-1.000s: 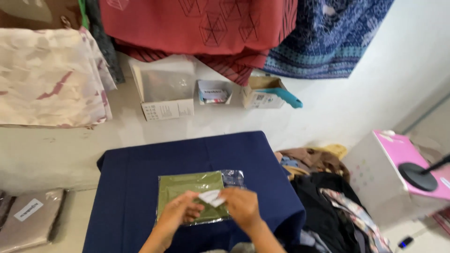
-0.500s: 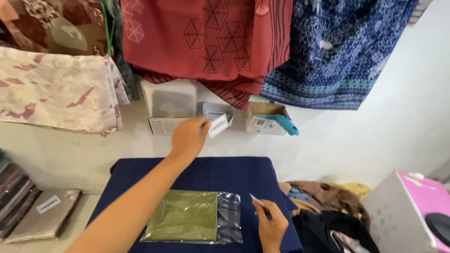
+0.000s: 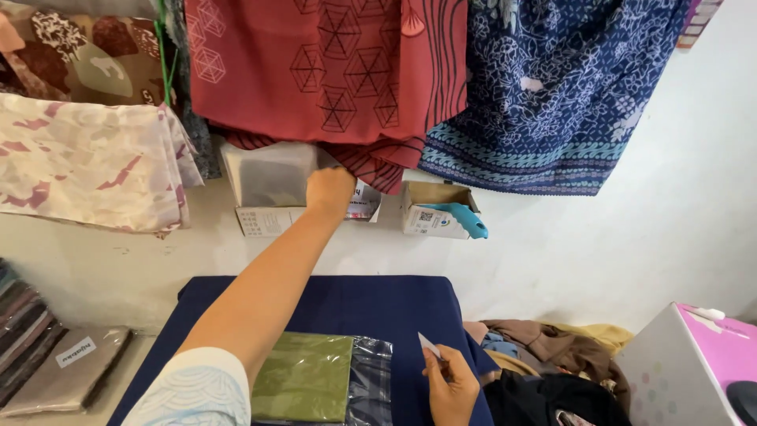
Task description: The person folds a green piece of fabric on a blue surface, using a lint roller to clean it between folds. They then place the folded fabric into a clear plastic bag, seal it, and attach a label to the package.
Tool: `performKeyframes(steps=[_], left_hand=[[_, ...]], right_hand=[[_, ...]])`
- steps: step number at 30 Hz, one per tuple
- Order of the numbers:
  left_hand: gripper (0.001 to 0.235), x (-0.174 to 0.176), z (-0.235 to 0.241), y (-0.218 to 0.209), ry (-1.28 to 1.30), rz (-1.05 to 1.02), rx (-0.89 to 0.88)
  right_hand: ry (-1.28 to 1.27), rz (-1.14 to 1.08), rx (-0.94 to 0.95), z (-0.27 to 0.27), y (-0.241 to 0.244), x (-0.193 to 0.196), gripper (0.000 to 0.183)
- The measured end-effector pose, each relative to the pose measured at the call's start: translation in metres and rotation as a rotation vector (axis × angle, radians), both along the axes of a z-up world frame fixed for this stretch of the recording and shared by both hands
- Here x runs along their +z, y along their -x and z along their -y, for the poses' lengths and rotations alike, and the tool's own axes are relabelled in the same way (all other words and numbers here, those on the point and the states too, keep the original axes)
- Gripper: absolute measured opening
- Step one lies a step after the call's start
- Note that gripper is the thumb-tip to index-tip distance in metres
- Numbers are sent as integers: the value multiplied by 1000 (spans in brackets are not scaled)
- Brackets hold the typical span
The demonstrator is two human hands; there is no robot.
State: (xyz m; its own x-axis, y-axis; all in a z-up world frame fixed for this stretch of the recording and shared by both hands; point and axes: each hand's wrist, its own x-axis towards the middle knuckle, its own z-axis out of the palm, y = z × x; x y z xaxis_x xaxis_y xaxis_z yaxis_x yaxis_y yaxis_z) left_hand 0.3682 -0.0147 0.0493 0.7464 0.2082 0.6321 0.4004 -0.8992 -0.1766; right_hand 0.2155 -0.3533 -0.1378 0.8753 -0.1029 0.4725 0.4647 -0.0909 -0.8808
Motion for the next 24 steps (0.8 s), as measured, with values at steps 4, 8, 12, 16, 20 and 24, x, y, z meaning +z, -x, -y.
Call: performKeyframes(steps=[4,8,12,16,20,24], left_hand=[[11,9,-1,1,-19,-78,57],[19,10,-10,-15,165,-28,60],[26,14,-11,-16,227,-51,66],[21,10,-6,-11,205,-67,67],[12,0,-1,-8,-50,-78,34],[10,-10,-1,-11,-221,2,27]], right_hand=[[-56,-41,-11,-4,-7,-7,17],[-54,-58,28,-7,-7,-3,13],[5,-131,51,-9,-2,3,11],[40,-95,51,-12,1,5,12],[63,-110,71,-12,1,5,11],[60,-103,88,-11,-2,1,12]])
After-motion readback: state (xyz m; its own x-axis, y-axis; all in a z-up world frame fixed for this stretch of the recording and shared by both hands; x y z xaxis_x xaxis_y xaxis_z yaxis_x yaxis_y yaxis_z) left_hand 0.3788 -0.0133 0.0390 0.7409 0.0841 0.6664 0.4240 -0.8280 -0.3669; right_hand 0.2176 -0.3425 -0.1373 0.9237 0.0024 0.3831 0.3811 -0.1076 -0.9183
